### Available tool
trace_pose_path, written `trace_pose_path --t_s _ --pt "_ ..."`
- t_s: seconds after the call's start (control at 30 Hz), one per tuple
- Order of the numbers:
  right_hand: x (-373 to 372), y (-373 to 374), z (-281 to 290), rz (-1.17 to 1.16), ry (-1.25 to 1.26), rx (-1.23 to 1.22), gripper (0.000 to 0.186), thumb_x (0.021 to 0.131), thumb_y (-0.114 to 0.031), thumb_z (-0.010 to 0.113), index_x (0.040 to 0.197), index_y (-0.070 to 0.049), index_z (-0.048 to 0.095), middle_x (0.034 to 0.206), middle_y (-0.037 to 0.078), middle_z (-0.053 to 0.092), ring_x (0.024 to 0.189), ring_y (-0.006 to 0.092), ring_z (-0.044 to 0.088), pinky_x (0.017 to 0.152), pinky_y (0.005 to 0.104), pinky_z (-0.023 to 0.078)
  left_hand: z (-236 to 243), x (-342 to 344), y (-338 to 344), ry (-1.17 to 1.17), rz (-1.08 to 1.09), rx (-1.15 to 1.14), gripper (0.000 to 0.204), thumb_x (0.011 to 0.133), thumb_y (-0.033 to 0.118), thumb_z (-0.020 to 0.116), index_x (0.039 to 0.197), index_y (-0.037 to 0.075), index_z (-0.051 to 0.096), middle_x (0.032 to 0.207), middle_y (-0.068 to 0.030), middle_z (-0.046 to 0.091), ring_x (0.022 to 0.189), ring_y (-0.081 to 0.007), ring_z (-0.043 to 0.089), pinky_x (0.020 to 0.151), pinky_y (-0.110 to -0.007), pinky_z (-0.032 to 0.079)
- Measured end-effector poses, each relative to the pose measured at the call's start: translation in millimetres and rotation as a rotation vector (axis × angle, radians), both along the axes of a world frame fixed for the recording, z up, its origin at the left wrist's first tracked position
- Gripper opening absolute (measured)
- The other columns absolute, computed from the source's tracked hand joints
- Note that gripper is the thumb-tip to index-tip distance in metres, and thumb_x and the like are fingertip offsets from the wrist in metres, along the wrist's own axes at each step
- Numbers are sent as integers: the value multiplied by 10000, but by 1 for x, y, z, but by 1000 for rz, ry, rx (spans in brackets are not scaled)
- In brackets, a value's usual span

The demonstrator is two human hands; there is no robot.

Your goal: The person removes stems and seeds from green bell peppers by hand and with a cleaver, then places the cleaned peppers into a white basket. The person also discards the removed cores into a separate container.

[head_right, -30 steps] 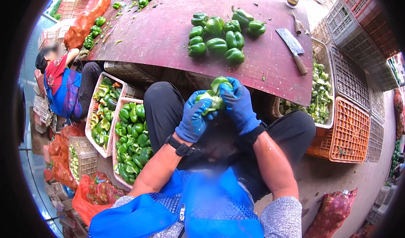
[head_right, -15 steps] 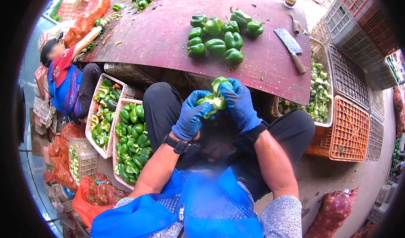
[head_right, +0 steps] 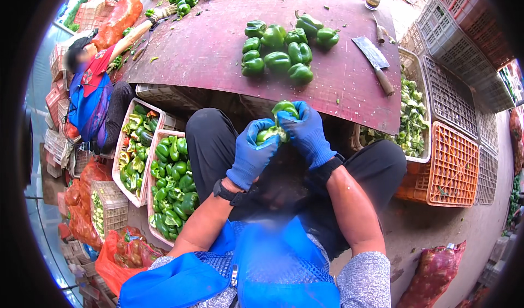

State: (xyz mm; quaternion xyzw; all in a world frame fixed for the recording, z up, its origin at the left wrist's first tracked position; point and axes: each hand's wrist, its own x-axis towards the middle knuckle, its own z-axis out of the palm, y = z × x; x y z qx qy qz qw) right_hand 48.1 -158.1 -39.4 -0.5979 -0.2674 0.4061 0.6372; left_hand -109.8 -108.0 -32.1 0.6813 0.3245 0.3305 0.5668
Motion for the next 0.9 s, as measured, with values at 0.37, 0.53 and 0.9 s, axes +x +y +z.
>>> trace_pose_path --t_s 0.37,0.53,0.9 --pt "-8 2 -9 -154 -164 -137 267 863 -207 792 997 -7 677 813 49 689 717 79 607 657 280 520 8 6 -18 84 109 658 329 775 -15 739 1085 15 635 1026 -179 642 903 -367 667 798 -404 548" --pt "-8 4 -12 -172 -99 -154 202 884 -115 755 1016 8 664 870 30 678 751 73 598 680 269 518 1 6 -15 55 100 729 428 732 -7 745 1141 31 624 1048 -196 635 899 -401 663 772 -430 550" --pt "25 18 -67 -239 -1 -137 145 898 -104 735 991 -15 668 844 46 681 692 113 632 604 284 520 20 4 -28 -39 37 723 315 740 -58 708 1036 6 622 985 -164 642 856 -329 667 772 -375 548"
